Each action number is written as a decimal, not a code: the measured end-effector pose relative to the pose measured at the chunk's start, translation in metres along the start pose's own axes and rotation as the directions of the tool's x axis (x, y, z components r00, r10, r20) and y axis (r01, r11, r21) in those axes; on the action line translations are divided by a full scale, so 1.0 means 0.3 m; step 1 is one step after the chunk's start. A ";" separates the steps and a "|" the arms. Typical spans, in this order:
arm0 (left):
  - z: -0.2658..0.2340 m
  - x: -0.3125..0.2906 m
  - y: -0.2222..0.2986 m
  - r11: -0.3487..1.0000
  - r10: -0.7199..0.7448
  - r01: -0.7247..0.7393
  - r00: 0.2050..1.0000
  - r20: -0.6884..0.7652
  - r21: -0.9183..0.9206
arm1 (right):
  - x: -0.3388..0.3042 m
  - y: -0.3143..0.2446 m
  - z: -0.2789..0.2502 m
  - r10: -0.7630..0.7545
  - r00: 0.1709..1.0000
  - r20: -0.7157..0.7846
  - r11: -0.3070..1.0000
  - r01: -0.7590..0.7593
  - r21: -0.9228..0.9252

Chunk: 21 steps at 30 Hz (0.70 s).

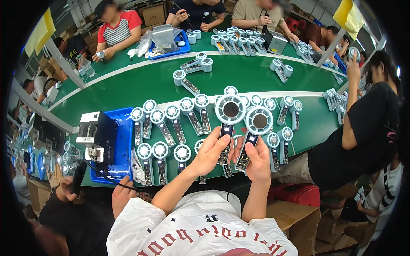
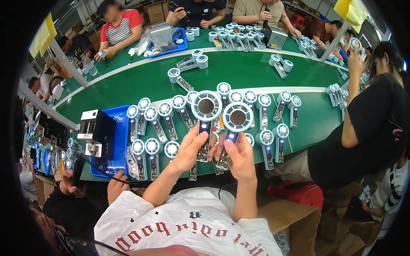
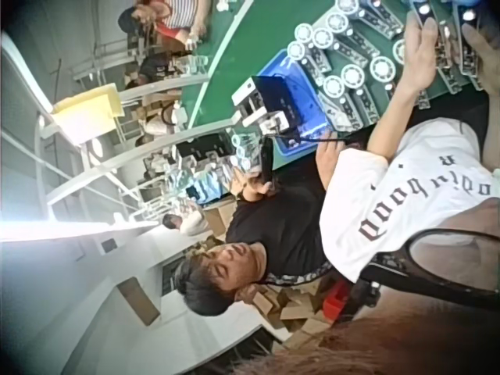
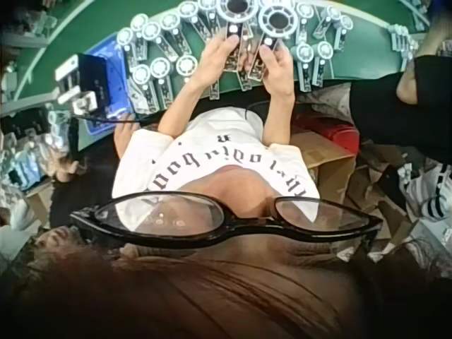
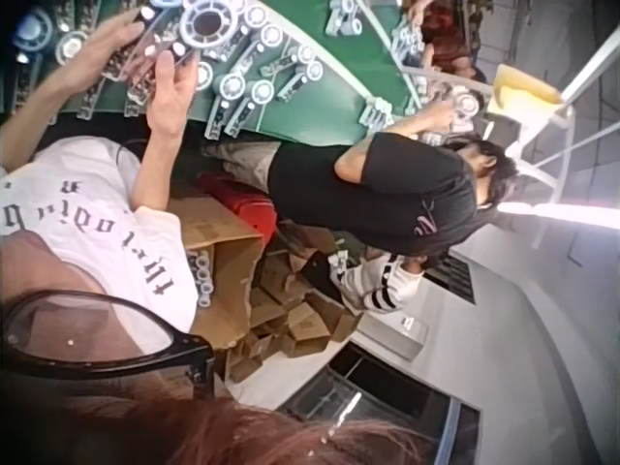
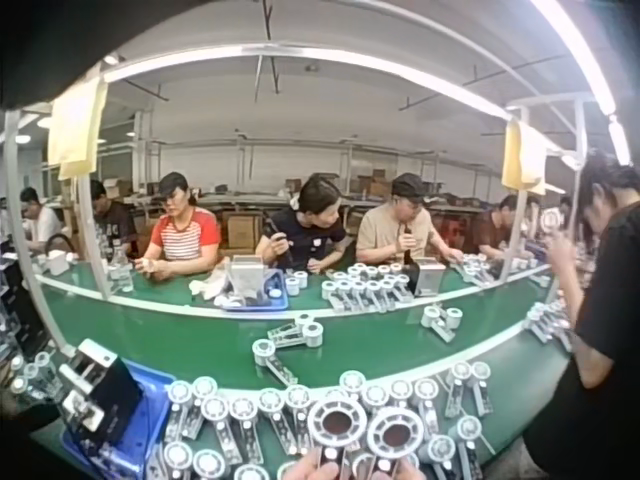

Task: The person tests handheld fan assemblies along a production table by picking up the fans, turning them on by hand, and placing them back onto the table.

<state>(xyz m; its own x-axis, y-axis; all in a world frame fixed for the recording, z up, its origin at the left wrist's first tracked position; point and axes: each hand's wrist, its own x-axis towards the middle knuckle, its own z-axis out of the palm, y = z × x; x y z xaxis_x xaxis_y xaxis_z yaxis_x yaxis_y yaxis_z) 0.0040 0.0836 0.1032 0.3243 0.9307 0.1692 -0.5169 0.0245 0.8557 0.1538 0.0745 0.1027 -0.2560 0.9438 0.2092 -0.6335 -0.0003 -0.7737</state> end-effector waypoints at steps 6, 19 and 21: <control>0.017 0.027 -0.009 1.000 -0.025 0.025 0.999 0.028 0.008 | -0.002 -0.013 -0.007 -0.038 0.996 -0.078 0.997 0.032 -0.070; 0.063 0.090 -0.016 0.995 -0.104 0.103 0.993 0.053 0.011 | 0.000 -0.052 -0.056 -0.073 0.993 -0.092 0.997 0.070 -0.033; 0.071 0.100 -0.023 0.993 -0.117 0.116 0.990 0.074 0.013 | -0.002 -0.058 -0.064 -0.084 0.992 -0.097 0.996 0.081 -0.034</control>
<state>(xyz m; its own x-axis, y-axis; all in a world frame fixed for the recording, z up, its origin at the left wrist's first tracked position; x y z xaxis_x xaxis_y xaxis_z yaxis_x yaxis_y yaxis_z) 0.0341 0.1035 0.1129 0.4403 0.8918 0.1037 -0.4654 0.1279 0.8758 0.1792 0.0803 0.1046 -0.1297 0.9680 0.2148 -0.6271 0.0877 -0.7740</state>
